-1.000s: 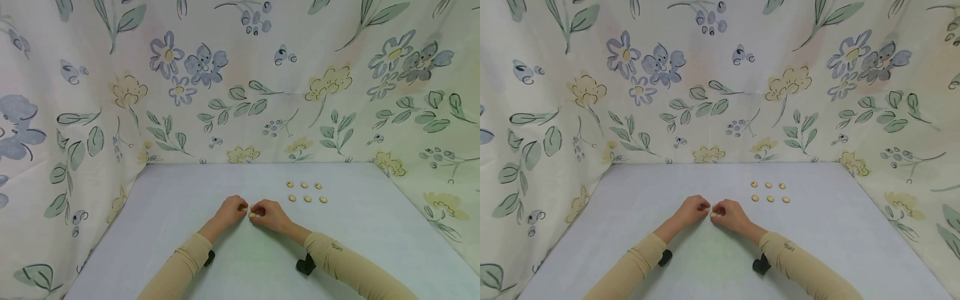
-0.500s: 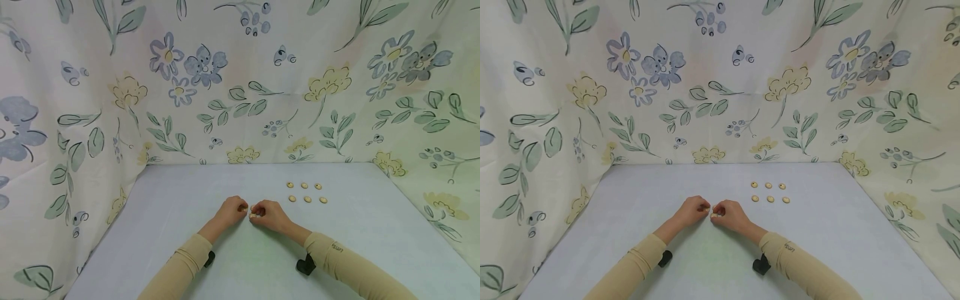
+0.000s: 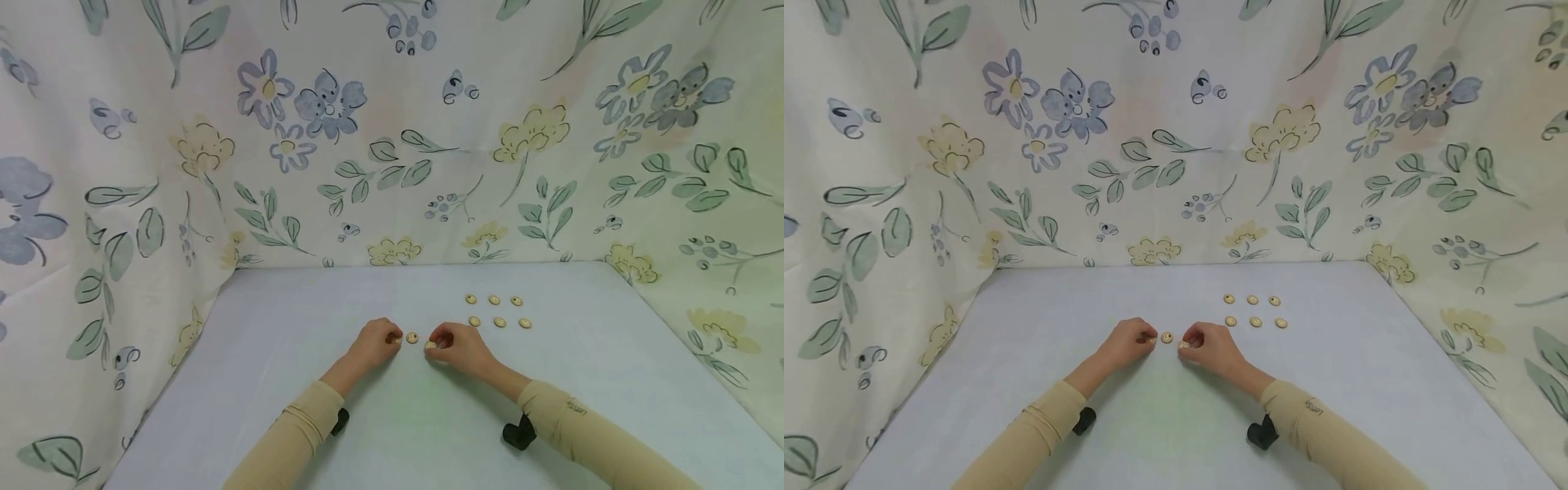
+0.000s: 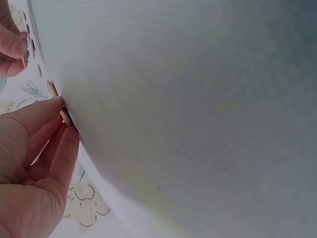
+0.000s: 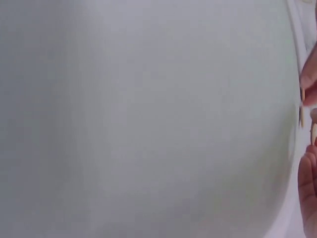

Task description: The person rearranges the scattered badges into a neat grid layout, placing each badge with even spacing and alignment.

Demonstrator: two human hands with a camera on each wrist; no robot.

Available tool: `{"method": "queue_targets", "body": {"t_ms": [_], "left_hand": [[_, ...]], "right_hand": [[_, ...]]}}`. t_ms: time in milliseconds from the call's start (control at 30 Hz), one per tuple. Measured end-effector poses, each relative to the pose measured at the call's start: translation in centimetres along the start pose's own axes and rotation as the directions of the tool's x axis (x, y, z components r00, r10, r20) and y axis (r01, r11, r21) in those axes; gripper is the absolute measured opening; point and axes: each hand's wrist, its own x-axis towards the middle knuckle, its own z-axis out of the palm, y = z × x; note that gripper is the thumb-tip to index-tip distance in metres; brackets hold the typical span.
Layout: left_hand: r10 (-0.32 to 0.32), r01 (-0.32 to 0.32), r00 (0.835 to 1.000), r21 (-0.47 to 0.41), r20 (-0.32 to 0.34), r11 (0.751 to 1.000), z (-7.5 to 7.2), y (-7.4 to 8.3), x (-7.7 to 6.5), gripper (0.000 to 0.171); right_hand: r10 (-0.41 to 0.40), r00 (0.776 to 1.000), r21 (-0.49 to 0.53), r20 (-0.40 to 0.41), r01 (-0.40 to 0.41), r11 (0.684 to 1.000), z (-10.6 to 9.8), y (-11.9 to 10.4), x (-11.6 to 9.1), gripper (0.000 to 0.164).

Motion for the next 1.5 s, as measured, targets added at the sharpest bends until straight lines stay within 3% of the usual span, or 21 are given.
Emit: {"method": "queue_targets", "body": {"t_ms": [167, 733, 1500], "left_hand": [[-0.032, 0.032, 0.999, -0.013, 0.019, 0.999, -0.1, 0.1, -0.1, 0.015], [-0.054, 0.054, 0.999, -0.015, 0.006, 0.998, -0.6, 0.1, -0.1, 0.014], [-0.071, 0.072, 0.997, -0.035, 0.034, 0.997, 0.0, 0.2, 0.0, 0.014]], "right_hand": [[0.016, 1.000, -0.007, -0.022, -0.017, 1.000, -1.5, 1.0, -0.7, 0.016], [0.073, 0.994, -0.087, -0.081, -0.080, 0.993, -5.7, 4.8, -3.2, 0.015], [0.073, 0.995, -0.092, -0.065, -0.079, 0.993, -5.7, 5.7, -4.2, 0.016]]}}
